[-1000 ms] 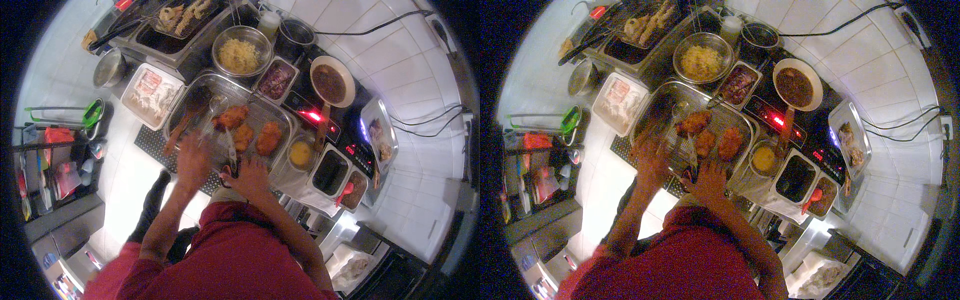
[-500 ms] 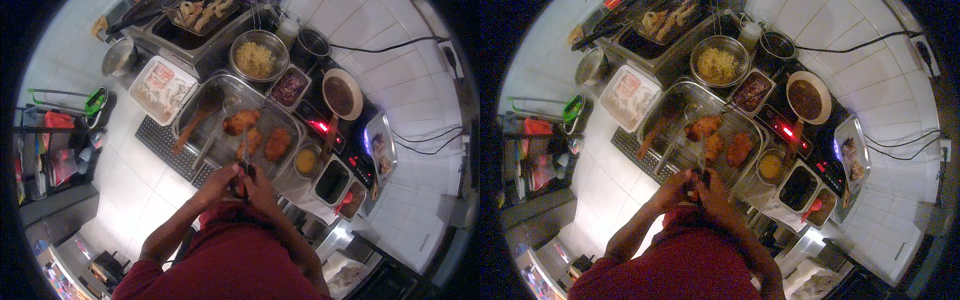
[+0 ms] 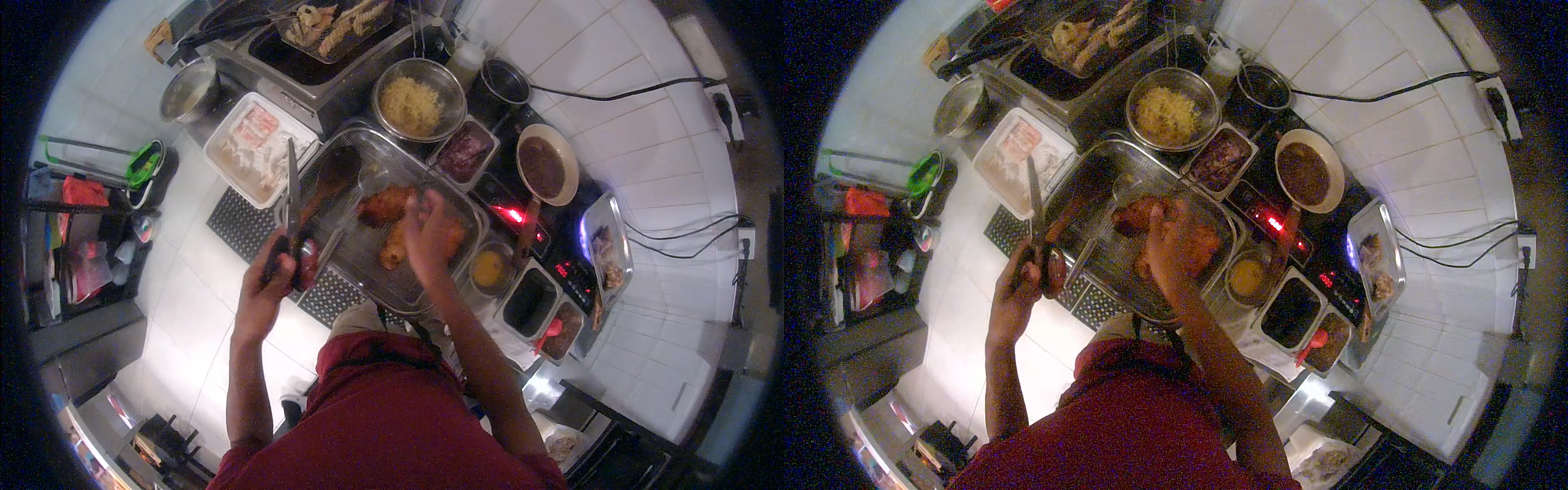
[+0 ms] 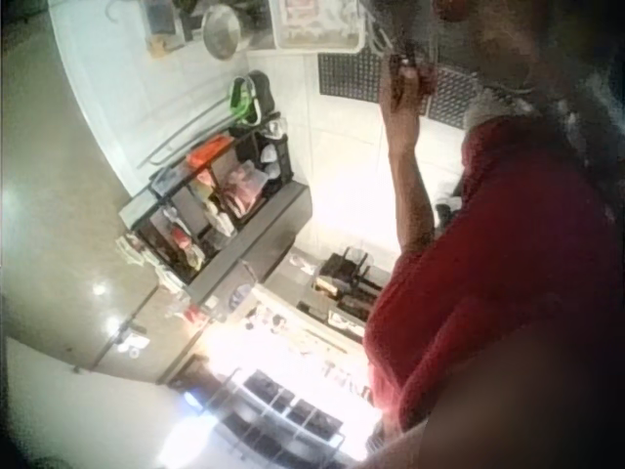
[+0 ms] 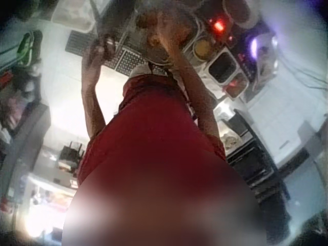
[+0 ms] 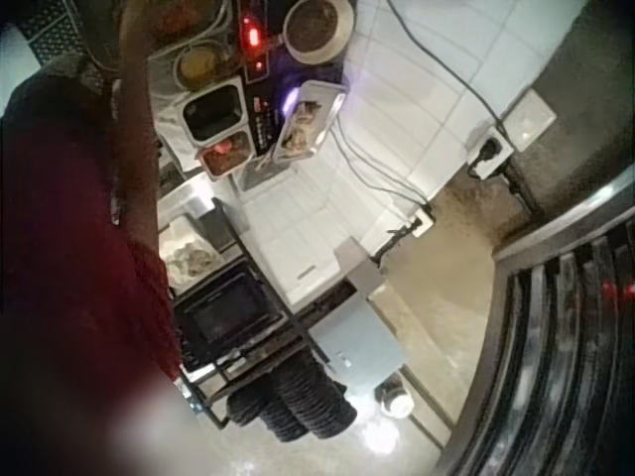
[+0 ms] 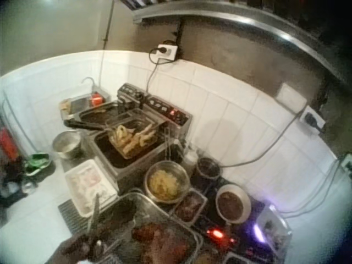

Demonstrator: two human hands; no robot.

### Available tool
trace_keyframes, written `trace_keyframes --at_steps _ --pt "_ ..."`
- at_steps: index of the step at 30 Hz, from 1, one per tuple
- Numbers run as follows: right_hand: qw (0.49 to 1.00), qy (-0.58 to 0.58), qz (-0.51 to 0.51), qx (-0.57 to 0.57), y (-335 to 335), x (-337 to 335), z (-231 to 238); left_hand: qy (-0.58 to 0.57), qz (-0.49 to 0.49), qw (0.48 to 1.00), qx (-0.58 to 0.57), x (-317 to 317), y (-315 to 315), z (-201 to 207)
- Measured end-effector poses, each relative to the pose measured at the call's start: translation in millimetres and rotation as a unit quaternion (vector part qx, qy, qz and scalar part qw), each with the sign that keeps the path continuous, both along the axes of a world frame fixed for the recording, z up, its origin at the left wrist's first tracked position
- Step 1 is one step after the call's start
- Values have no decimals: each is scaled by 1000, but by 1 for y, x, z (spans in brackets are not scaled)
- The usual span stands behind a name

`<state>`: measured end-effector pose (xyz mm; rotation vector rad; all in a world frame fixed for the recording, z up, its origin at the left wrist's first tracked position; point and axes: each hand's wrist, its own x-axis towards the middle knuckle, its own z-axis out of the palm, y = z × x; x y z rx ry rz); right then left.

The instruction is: The person scoops rice into a black bowl and into red bento trays, then adds cooked meat and sauce from a pan. They retrieve breaded cutlets from a refrigerator, place them in sauce, and cut them into strips using kitchen shears. The cutlets are arranged in the bento trays alongside rice and vegetables.

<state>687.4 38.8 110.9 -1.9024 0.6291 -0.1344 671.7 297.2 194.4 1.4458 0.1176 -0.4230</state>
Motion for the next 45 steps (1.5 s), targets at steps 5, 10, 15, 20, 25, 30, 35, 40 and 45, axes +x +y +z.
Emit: trace_keyframes --at_steps 5,10,15,20,25,30,35,40,45 --pt "958 65 30 -276 -35 62 -34 71 -62 995 -35 -12 0 -8" --pt "954 156 120 -227 -71 78 -54 135 -77 975 -162 -29 -13 -30" --pt "992 120 -21 35 -80 74 -19 348 -115 870 -330 -41 -27 -43" --pt "974 217 63 -15 -77 105 18 385 -98 862 -314 -56 -46 -60" --pt "966 182 99 -158 -77 120 -27 357 -103 868 -329 -73 -51 -69" --pt "935 163 185 -255 -108 133 -81 327 -139 902 -243 -76 -57 -76" --pt "839 179 360 -367 -146 106 -34 373 -156 883 -239 -64 -68 -98" --pt "751 224 357 -507 -135 6 45 419 -110 854 -288 -49 -75 -111" --pt "927 209 154 -270 -80 -101 66 415 -149 836 -326 -43 -68 -90"
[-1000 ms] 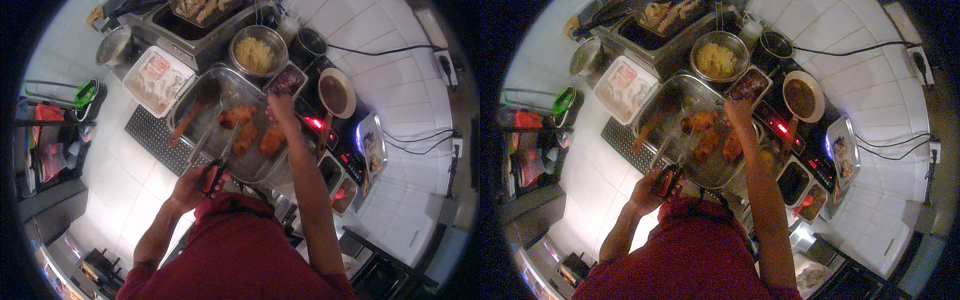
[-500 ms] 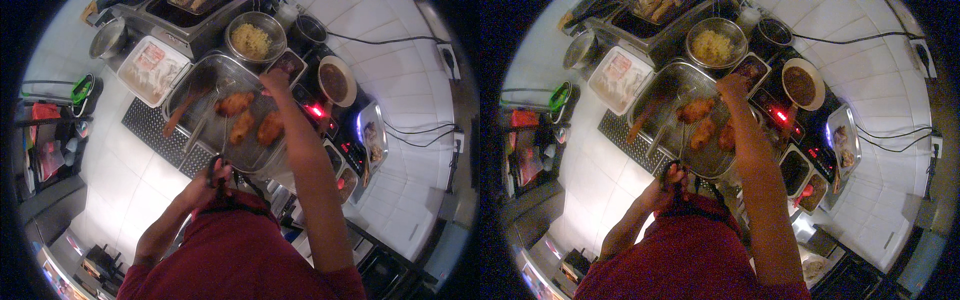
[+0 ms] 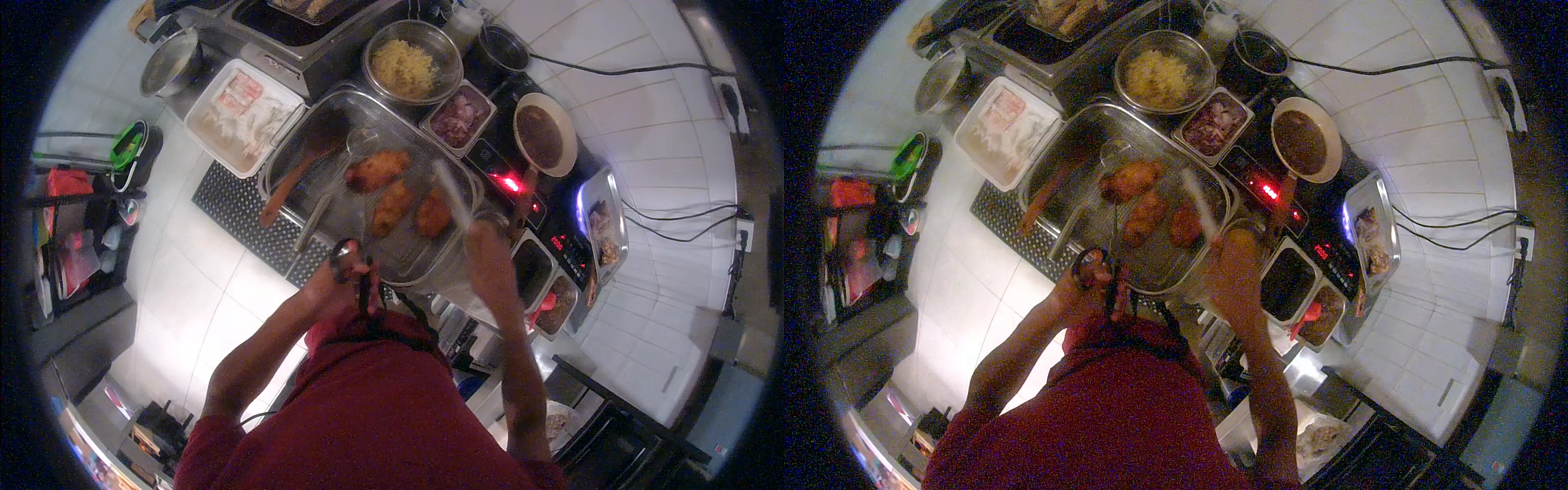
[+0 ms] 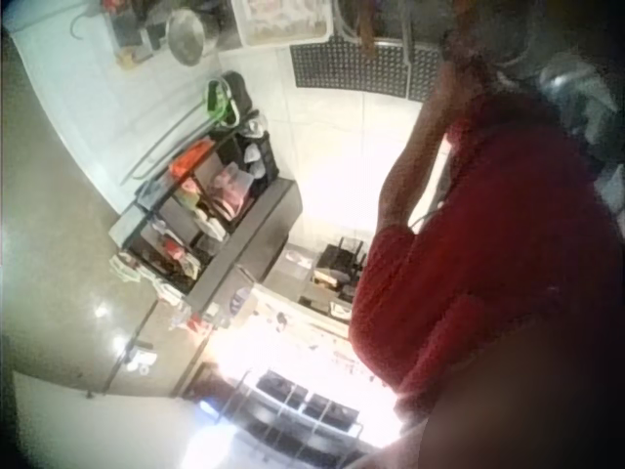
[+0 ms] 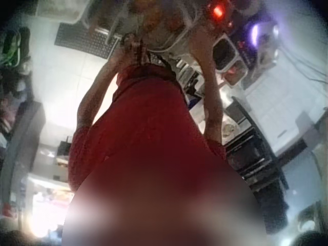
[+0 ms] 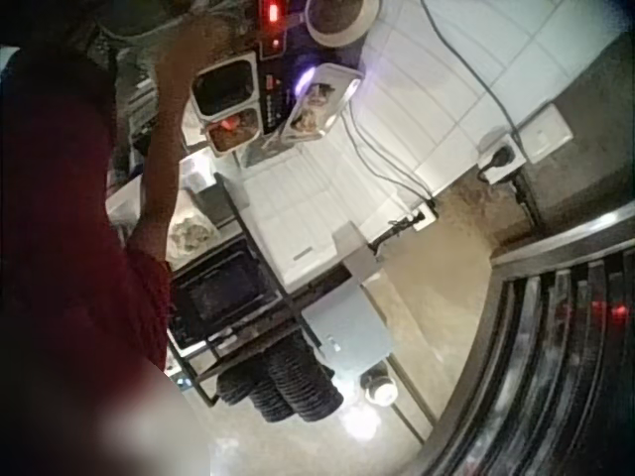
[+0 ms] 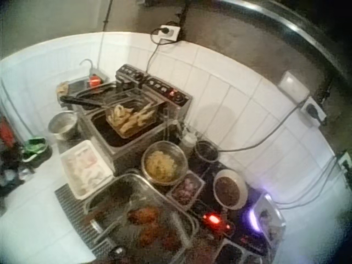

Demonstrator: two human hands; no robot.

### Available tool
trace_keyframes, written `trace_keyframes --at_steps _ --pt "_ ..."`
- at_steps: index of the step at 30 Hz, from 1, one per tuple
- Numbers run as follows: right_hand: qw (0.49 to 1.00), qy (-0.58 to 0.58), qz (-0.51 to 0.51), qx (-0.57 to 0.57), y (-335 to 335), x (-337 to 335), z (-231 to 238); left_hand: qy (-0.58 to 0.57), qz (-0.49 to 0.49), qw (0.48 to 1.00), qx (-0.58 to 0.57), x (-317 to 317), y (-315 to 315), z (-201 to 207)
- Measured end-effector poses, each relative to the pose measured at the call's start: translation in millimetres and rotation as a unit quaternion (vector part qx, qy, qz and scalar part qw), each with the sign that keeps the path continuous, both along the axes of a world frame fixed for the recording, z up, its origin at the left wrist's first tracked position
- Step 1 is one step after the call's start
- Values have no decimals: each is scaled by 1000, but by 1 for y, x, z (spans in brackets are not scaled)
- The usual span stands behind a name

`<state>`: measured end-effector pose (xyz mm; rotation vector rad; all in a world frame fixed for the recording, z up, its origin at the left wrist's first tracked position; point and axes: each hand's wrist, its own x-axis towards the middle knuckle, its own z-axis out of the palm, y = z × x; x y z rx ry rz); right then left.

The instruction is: The person scoops rice into a black bowl and into red bento trays, then adds cooked meat and sauce from a pan. They retrieve breaded cutlets from a refrigerator, place them in sauce, and cut them into strips using kitchen shears. The cutlets are arranged in the bento trays alongside rice and vegetables.

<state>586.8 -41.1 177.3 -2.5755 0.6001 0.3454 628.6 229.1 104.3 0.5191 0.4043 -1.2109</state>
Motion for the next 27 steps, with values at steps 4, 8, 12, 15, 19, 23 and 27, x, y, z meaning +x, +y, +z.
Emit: trace_keyframes --at_steps 4,8,12,15,19,23,27 --pt "994 96 -41 22 23 -37 -7 63 -42 996 -44 -3 6 18" --pt "995 62 -18 77 25 -33 -23 125 -57 989 -50 -12 -1 18" --pt "994 96 -8 49 25 -26 -24 131 9 988 -76 -27 -15 6" --pt "992 116 -19 48 24 -22 -21 12 -2 999 38 -39 -21 -1" --pt "993 99 -34 45 22 -25 -22 -184 -63 974 116 -50 -17 1" --pt "994 90 -42 55 18 -33 -33 -123 -53 983 125 -52 -8 11" --pt "989 85 -53 110 14 -36 -45 -291 -94 936 174 -48 2 22"
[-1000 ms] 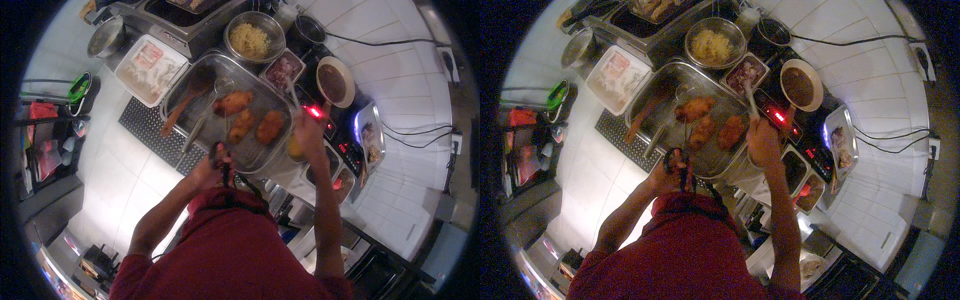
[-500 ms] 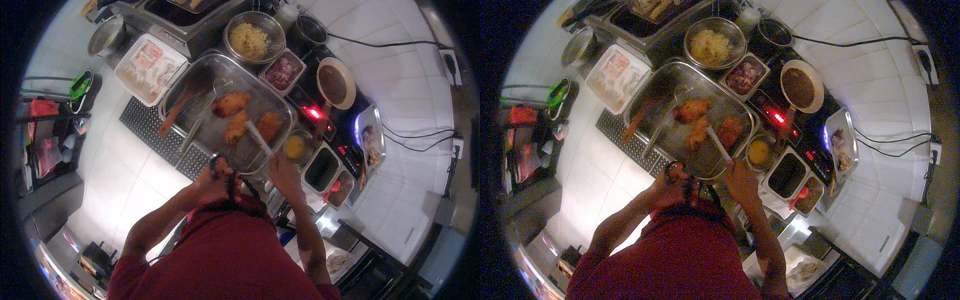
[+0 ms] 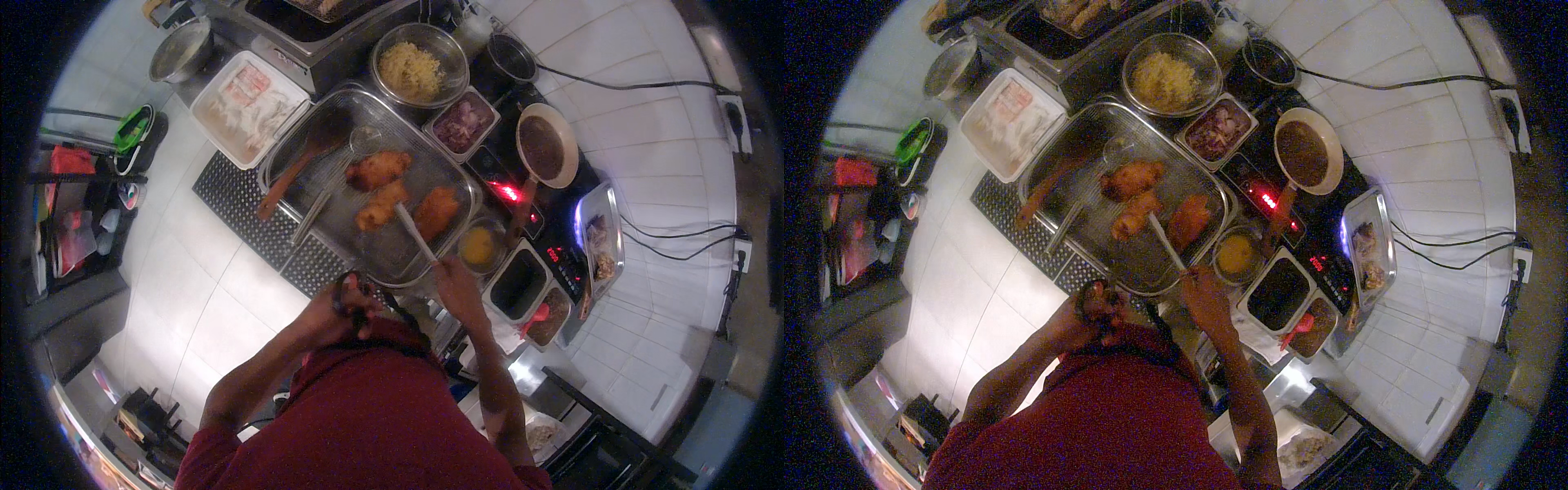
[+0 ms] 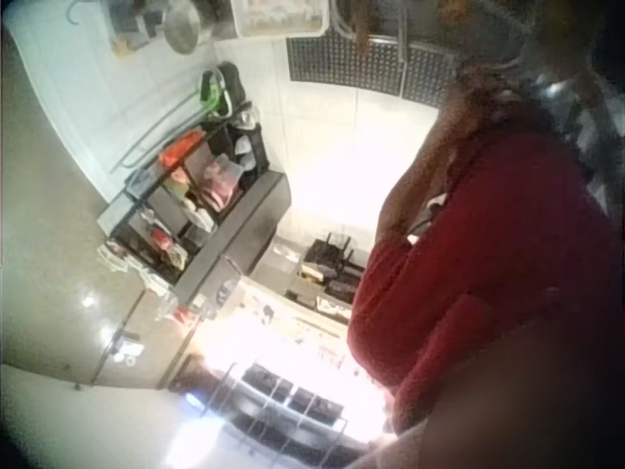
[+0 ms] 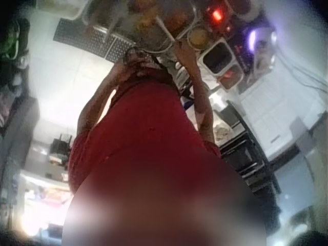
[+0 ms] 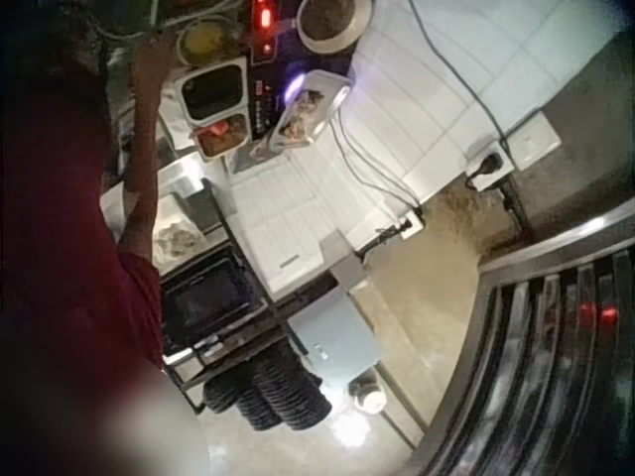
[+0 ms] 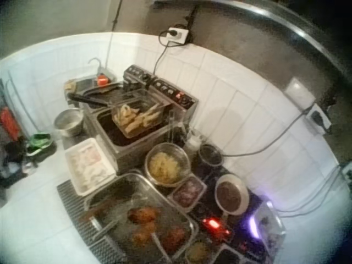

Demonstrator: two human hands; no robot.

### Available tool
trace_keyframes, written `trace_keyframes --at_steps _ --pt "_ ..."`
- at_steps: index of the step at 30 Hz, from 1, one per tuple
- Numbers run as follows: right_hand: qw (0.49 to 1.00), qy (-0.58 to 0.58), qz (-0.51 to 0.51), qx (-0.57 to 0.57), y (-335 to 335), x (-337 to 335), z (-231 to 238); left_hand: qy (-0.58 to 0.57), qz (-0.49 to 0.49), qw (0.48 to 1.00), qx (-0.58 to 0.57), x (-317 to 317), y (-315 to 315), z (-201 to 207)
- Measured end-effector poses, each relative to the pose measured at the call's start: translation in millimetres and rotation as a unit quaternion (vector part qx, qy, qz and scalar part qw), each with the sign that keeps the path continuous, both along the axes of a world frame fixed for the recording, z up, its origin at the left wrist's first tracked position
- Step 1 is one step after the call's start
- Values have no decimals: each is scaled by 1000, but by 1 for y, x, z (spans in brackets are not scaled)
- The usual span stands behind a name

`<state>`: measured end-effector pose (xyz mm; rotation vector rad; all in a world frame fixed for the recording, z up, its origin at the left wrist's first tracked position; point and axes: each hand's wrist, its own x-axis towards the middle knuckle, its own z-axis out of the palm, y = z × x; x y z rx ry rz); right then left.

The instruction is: The person scoops rice into a black bowl and into red bento trays, then adds cooked meat and sauce from a pan. They retrieve breaded cutlets from a refrigerator, place them in sauce, and cut them into strips using kitchen shears. The cutlets are arranged in the bento trays alongside rice and vegetables.

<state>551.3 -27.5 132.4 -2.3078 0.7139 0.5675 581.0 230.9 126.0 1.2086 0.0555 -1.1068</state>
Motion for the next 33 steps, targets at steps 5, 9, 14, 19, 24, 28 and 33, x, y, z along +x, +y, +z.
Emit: trace_keyframes --at_steps 5,9,14,19,24,28,33 --pt "999 -17 -27 26 6 4 0 219 132 964 -77 14 16 11" --pt "998 16 -35 39 10 15 11 226 143 961 -76 28 25 16" --pt "999 21 -24 15 18 24 24 241 121 954 -128 38 31 18" --pt "996 -11 -46 72 13 23 6 212 152 960 -107 44 28 21" --pt "991 -24 52 118 -1 44 -39 186 122 970 -93 54 31 25" --pt "973 22 -22 230 1 59 -45 181 63 976 -98 55 40 17" --pt "986 -8 -19 167 4 42 -24 113 1 993 20 40 54 17"
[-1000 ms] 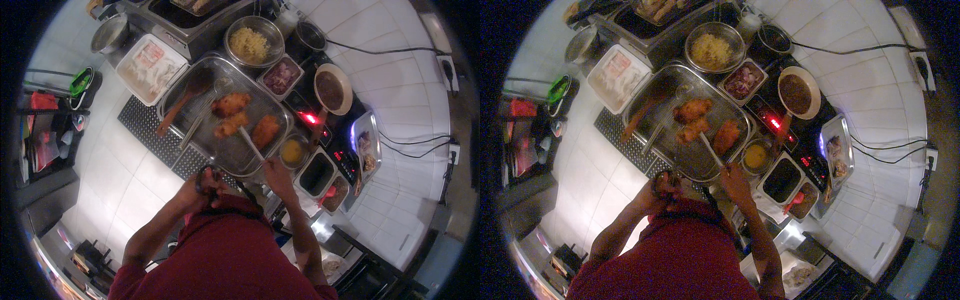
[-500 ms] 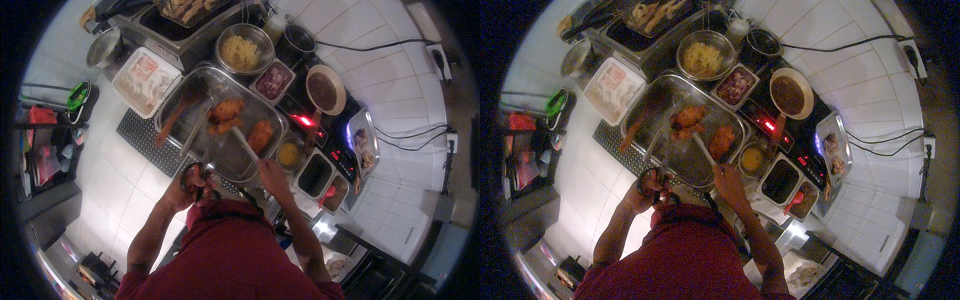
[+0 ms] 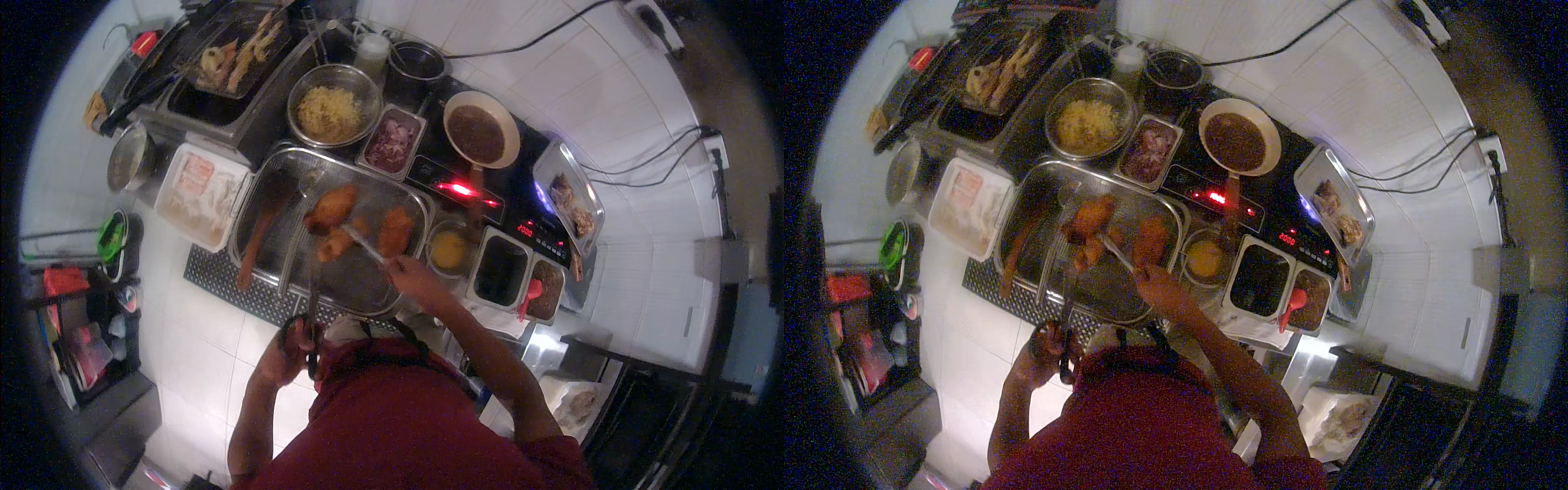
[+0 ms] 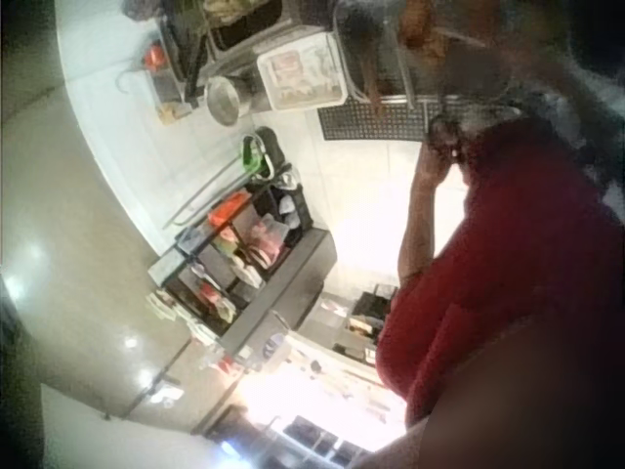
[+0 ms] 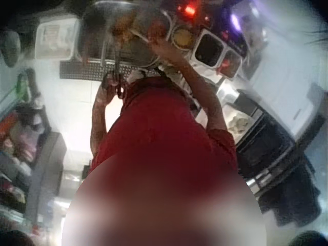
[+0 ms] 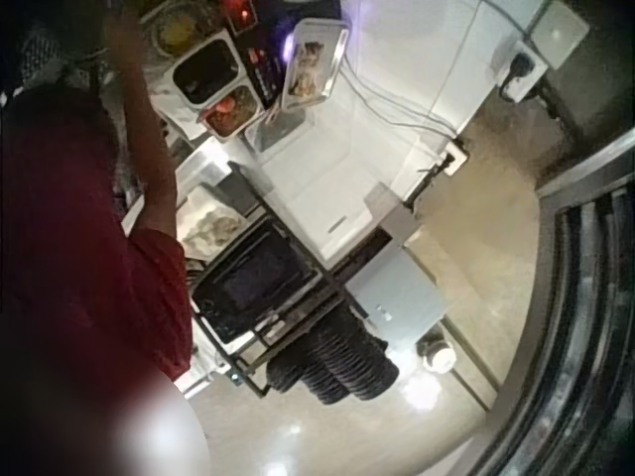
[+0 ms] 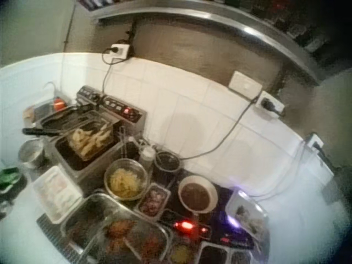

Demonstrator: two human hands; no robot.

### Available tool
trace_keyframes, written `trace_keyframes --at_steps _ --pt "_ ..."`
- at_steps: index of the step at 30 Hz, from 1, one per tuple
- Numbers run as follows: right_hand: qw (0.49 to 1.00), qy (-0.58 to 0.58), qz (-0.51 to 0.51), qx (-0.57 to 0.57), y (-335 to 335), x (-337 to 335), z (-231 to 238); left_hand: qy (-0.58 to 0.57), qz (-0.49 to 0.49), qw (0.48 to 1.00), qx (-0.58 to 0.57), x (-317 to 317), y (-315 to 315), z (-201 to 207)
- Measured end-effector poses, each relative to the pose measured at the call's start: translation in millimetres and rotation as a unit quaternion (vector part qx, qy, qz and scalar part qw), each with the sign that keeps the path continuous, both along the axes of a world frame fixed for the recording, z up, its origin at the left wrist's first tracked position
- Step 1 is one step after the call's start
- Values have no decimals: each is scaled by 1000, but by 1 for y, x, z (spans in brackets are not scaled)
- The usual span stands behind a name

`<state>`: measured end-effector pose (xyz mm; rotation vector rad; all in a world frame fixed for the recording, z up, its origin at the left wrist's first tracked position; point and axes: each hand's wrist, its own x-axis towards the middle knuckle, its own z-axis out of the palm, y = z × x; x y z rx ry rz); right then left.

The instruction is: The person scoops rice into a black bowl and into red bento trays, then adds cooked meat and sauce from a pan. They retrieve breaded cutlets from a refrigerator, place them in sauce, and cut them into strips using kitchen shears. The cutlets are arranged in the bento trays alongside rice and vegetables.

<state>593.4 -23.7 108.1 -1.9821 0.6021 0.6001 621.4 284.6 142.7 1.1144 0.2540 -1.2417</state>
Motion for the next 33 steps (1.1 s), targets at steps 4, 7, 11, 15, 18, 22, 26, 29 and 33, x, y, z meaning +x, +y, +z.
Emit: trace_keyframes --at_steps 4,7,11,15,18,22,26,29,33 --pt "991 -76 -108 36 -6 -54 26 -87 -75 980 161 3 0 9" --pt "986 -32 -160 37 -22 -90 60 -371 -185 864 287 15 -31 -5" --pt "914 -99 -368 140 -34 -125 118 -595 -194 661 414 34 -81 -33" --pt "880 -124 -451 86 -58 -150 153 -630 -430 454 460 41 -110 -13" --pt "840 -133 -517 98 -81 -173 164 -647 -468 486 356 36 -174 10" --pt "823 -168 -532 110 -111 -189 161 -568 -364 701 231 23 -302 3" --pt "813 -184 -536 132 -137 -199 155 -603 -266 710 249 13 -369 -16" --pt "816 -168 -540 121 -156 -207 153 -573 -269 733 250 4 -389 -22" --pt "812 -150 -554 100 -181 -211 144 -565 -244 753 232 -8 -413 -22"
